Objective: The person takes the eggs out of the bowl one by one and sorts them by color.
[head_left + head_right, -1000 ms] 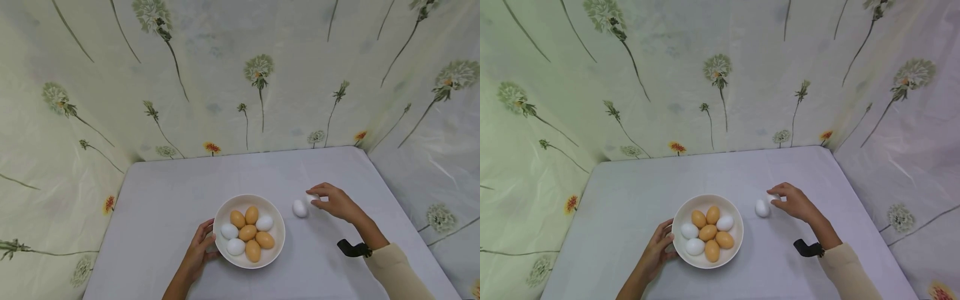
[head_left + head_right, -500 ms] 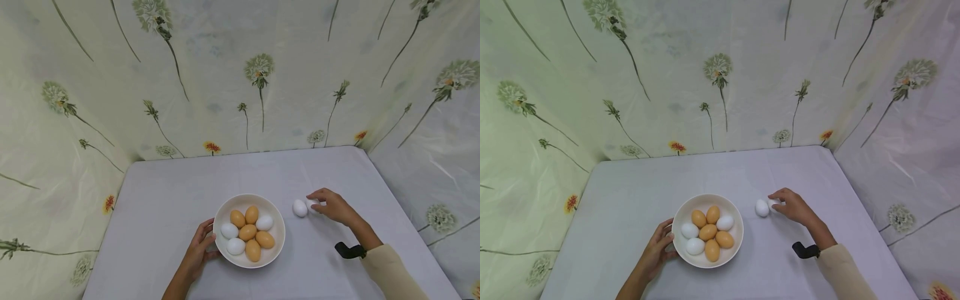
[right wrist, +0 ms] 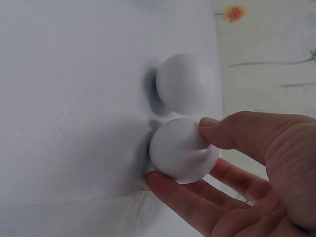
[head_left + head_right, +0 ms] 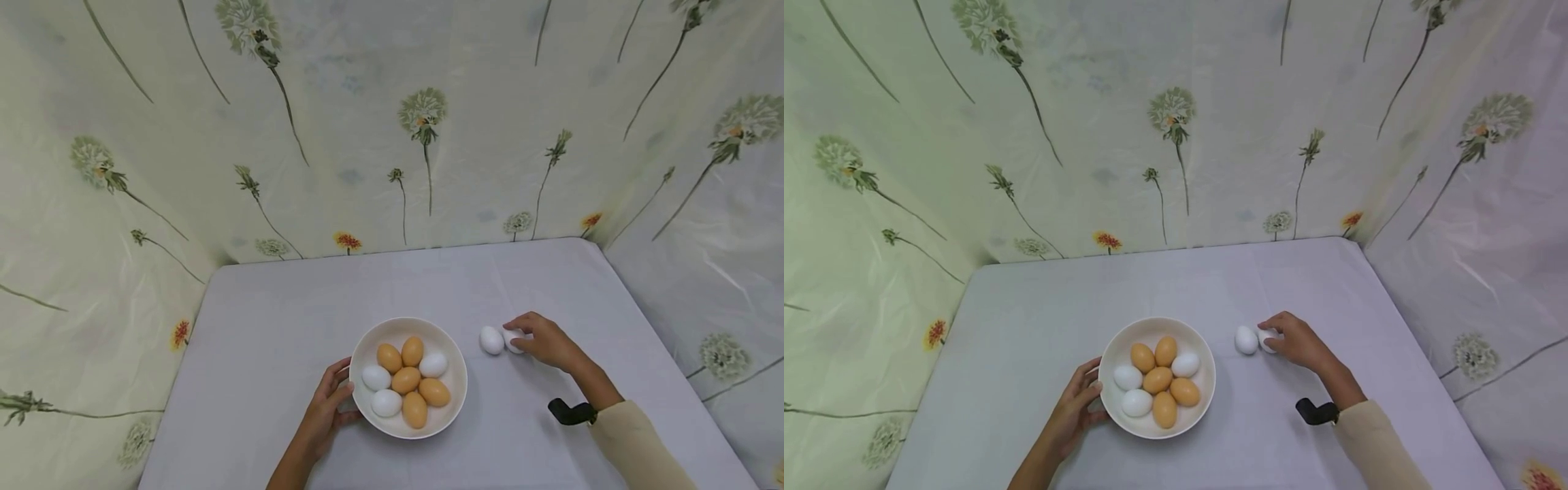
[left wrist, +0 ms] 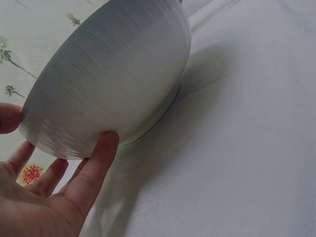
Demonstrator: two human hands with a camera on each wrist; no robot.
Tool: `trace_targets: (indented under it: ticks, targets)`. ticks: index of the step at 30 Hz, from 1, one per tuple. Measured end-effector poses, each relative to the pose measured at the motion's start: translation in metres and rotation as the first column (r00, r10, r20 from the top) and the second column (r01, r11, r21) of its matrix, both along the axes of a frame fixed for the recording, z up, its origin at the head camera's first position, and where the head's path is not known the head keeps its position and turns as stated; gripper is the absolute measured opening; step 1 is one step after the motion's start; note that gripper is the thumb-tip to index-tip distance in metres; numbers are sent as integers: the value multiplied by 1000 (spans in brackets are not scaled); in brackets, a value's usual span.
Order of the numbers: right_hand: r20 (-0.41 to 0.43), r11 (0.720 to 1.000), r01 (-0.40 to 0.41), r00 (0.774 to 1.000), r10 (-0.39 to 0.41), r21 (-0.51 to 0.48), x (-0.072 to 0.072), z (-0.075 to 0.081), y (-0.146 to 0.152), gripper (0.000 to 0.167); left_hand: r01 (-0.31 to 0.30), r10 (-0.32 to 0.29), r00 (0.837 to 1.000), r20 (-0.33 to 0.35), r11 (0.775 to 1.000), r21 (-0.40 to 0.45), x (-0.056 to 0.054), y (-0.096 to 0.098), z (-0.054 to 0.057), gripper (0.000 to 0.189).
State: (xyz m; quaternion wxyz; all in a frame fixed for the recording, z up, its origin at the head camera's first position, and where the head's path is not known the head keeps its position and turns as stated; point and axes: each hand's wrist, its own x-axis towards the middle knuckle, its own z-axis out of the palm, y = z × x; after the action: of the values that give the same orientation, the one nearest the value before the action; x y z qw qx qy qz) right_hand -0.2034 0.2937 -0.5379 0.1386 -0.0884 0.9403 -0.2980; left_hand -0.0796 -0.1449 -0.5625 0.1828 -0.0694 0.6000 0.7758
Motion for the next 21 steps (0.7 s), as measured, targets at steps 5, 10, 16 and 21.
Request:
trace_targets:
  ticks: [5,10,16,21]
  targets:
    - [4,1000,6,1000,-6,-3,0,-2,1,34,-6,6,1000,2,1000,1,0,1,0,57]
    - [12,1000,7,1000,-7,-9,1,-2,2,35,-4,4,1000,3,1000,-1,1,1,0,56]
    - [34,1000,4,999,-4,0,2,1,2,38,-1,1,1000,4,1000,-3,1,0,-2,56]
    - [45,1000,-10,999,10,4,2,5,4,45,7,-7,1000,-6,1000,-10,0,-2,-3,55]
